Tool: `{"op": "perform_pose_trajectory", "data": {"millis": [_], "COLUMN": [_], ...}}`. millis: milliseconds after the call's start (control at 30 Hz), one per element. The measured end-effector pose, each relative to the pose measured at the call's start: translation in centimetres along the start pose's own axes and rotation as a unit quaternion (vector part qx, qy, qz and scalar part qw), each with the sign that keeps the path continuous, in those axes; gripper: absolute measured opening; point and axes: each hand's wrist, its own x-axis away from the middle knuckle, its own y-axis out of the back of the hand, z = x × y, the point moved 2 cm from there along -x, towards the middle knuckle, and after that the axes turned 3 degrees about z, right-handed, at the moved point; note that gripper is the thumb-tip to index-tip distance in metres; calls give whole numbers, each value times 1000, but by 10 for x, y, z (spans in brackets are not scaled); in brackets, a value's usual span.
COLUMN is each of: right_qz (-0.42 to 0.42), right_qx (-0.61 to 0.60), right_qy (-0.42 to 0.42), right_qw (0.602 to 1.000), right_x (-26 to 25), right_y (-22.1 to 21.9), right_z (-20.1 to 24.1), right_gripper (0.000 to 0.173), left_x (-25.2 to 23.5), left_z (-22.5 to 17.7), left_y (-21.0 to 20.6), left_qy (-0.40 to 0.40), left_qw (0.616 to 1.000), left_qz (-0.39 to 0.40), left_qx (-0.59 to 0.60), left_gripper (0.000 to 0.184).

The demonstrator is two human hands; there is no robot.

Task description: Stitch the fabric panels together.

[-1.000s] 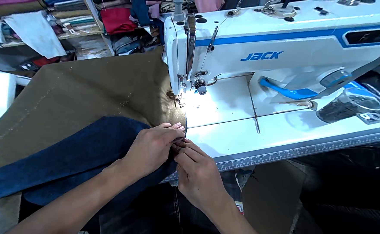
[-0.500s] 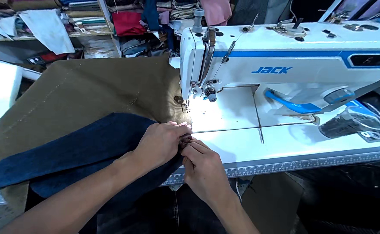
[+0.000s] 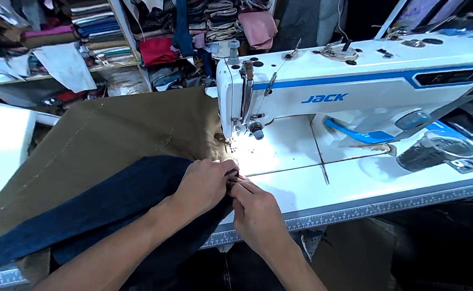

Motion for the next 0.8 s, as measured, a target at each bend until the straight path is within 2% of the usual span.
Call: {"op": "perform_pose_trajectory", "data": {"millis": [167, 300, 367, 433, 500, 567, 667, 700, 767, 800], "right_qz": [-3, 30, 41, 27, 28, 45, 33, 25, 6, -4], "right_qx": [-1, 24, 38, 37, 17, 10, 12, 9, 7, 6], "right_qy": [2, -29, -8, 53, 118, 163, 189, 189, 189, 189], "right_qw": [1000, 999, 998, 998, 993, 986, 981, 982, 982, 982], "right_x": [-3, -7, -2, 6, 16, 22, 27, 30, 35, 38], "right_y": [2, 1, -2, -8, -18, -27, -29, -28, -28, -29], "right_z": [-1, 3, 13, 24, 32, 35, 33, 33, 32, 31], "right_gripper": [14, 12, 14, 18, 26, 31, 30, 30, 33, 34], "left_x": [-2, -5, 2, 16, 34, 51, 77, 89, 112, 119], "left_z": [-1, -2, 3, 9, 15, 28, 62, 75, 97, 99], "left_y": [2, 6, 11, 22, 36, 53, 77, 82, 79, 74], "left_qy": [20, 47, 31, 30, 84, 136, 163, 131, -15, -65], "left_qw": [1000, 998, 999, 998, 989, 969, 950, 961, 994, 997], "left_qz": [16, 32, 9, 12, 94, 178, 245, 225, 93, 34], "left_qx": [-3, -27, -37, -51, -72, -101, -108, -97, -54, 4], "left_gripper": [19, 23, 25, 30, 38, 37, 36, 33, 23, 21]}}
